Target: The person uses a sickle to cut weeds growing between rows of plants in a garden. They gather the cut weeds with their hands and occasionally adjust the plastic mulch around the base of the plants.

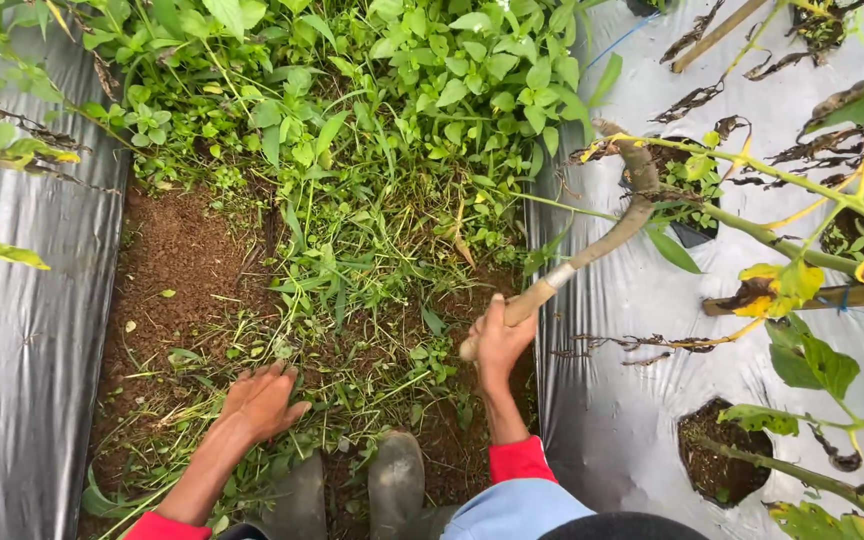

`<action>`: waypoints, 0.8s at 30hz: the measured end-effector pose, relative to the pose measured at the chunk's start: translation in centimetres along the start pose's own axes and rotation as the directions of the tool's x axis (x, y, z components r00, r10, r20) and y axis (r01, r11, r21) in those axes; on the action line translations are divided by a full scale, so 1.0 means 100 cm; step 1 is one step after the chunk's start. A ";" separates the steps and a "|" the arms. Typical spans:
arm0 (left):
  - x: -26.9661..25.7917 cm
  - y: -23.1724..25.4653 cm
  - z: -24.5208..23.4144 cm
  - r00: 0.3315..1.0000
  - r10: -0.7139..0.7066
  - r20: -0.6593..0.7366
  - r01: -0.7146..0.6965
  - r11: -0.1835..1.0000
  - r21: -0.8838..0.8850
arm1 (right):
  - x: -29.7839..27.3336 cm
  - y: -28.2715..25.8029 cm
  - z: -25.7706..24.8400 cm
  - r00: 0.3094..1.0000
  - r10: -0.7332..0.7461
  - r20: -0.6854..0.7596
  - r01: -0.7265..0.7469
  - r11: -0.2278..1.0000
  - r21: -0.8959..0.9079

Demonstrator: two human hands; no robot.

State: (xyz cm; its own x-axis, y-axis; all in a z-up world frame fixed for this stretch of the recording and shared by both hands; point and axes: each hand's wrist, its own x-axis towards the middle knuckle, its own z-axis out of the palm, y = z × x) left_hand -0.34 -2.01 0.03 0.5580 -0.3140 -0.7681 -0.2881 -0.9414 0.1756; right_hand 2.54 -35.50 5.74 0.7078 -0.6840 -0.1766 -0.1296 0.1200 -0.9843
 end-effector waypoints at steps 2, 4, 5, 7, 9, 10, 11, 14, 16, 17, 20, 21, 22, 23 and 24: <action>-0.001 0.007 -0.006 1.000 0.000 -0.001 0.000 1.000 0.004 | -0.010 0.044 0.001 0.986 0.083 0.145 -0.064 0.989 -0.130; 0.001 0.007 -0.001 1.000 0.016 -0.013 -0.016 1.000 0.023 | -0.060 0.076 -0.014 0.940 0.271 0.206 -0.223 0.948 -0.227; 0.003 0.006 -0.001 0.999 0.029 -0.022 -0.028 0.999 0.042 | -0.083 0.093 -0.019 0.856 0.455 0.246 -0.367 0.870 -0.329; 0.004 0.001 0.003 1.000 0.010 -0.025 -0.009 0.999 0.037 | -0.057 0.069 -0.019 0.906 0.375 0.196 -0.314 0.907 -0.281; -0.002 -0.003 0.013 1.000 0.011 -0.014 -0.010 0.999 0.046 | -0.038 0.052 -0.021 0.947 0.300 0.114 -0.268 0.935 -0.234; 0.002 -0.002 0.012 1.000 0.003 -0.012 -0.002 0.998 0.060 | -0.013 0.045 -0.016 0.983 0.137 0.118 -0.115 0.977 -0.178; 0.006 0.000 0.011 1.000 -0.005 -0.011 0.006 0.997 0.073 | 0.011 0.037 -0.011 0.993 -0.028 0.111 0.042 0.992 -0.120; 0.008 0.011 -0.003 1.000 -0.012 -0.008 0.012 1.000 -0.016 | 0.014 0.048 0.006 0.993 -0.076 0.093 0.086 0.990 -0.110; 0.011 0.009 0.013 1.000 0.001 -0.011 -0.001 1.000 -0.010 | -0.043 0.080 -0.010 0.987 0.081 0.136 -0.045 0.967 -0.250; 0.017 0.007 0.017 1.000 0.008 -0.020 -0.008 1.000 -0.007 | -0.065 0.097 -0.014 0.958 0.237 0.163 -0.159 0.909 -0.386; 0.006 0.003 0.008 0.999 -0.031 -0.025 0.031 0.999 0.019 | -0.059 0.074 -0.023 0.992 0.076 0.104 -0.040 0.949 -0.314; 0.000 -0.001 0.014 0.999 -0.034 -0.016 0.034 0.999 0.021 | -0.047 0.064 -0.019 0.991 0.086 0.104 -0.049 0.948 -0.315; 0.003 0.000 0.013 0.999 -0.041 -0.015 0.041 0.999 0.007 | -0.024 0.052 -0.015 0.998 0.013 0.061 0.001 0.974 -0.225; 0.006 0.001 0.014 0.999 -0.047 -0.014 0.047 0.999 -0.006 | 0.000 0.040 -0.011 0.998 -0.055 0.012 0.056 0.989 -0.136; 0.008 0.004 0.016 0.999 -0.045 -0.001 0.045 0.999 -0.009 | 0.006 0.040 -0.004 0.999 -0.045 0.011 0.046 0.988 -0.145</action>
State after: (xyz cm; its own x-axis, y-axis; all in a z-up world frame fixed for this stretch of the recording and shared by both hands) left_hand -1.25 -2.45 -1.46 0.5711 -0.2710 -0.7749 -0.2554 -0.9557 0.1461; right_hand 2.14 -35.76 1.70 0.7201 -0.6810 -0.1326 -0.1968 -0.0172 -0.9803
